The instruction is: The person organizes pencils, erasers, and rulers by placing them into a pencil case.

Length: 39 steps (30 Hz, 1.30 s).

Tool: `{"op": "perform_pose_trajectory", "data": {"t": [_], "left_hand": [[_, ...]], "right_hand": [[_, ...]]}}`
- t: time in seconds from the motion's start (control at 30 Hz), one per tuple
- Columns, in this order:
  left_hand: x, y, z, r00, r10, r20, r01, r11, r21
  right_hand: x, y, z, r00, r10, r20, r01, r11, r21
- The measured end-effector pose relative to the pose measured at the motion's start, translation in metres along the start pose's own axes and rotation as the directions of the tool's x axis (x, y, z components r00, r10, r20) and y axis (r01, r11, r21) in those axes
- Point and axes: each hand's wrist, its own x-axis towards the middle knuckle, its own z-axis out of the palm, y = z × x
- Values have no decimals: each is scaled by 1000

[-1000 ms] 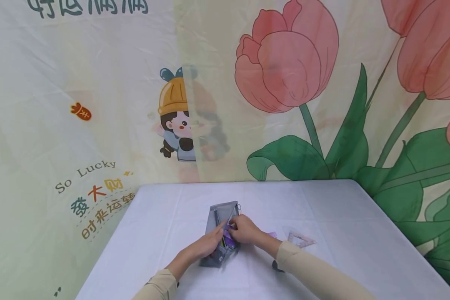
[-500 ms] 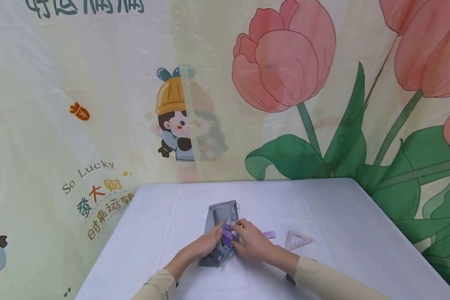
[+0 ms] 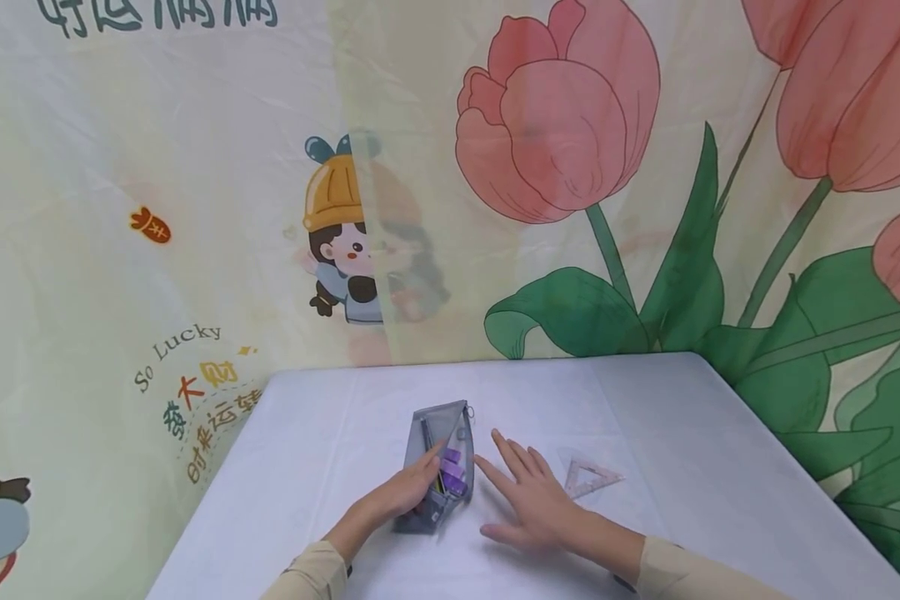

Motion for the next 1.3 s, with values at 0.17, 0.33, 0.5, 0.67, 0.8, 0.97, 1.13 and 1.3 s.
{"op": "perform_pose_trajectory", "data": {"t": [0.17, 0.33, 0.5, 0.67, 0.8, 0.97, 1.13, 1.3], "left_hand": [[-1, 0, 1, 1000, 1, 5, -1, 1000, 0], [-2, 1, -2, 1000, -4, 10, 4, 1000, 1], [-2, 3, -3, 1000, 0, 8, 0, 1000, 4], [-1, 2, -2, 1000, 1, 6, -1, 1000, 6], [-1, 2, 0, 1000, 2, 9, -2, 1000, 10], [-1, 2, 0, 1000, 2, 5, -2, 1000, 22], [0, 2, -1, 1000, -6, 6, 5, 999, 37], [0, 2, 0, 1000, -2, 10, 2, 1000, 29]], "right_hand": [[-15, 10, -4, 999, 54, -1, -54, 999, 6], [-27, 24, -13, 992, 125, -13, -125, 992, 2], [-36, 36, -17, 986, 154, -63, -155, 988, -16], [-43, 48, -16, 980, 164, -109, -170, 985, -42], [-48, 56, -17, 978, 171, -120, -178, 983, -48], [-52, 63, -17, 976, 181, -124, -188, 981, -48], [-53, 69, -16, 972, 205, -117, -212, 976, -52], [-49, 76, -14, 968, 228, -106, -233, 972, -40]]}}
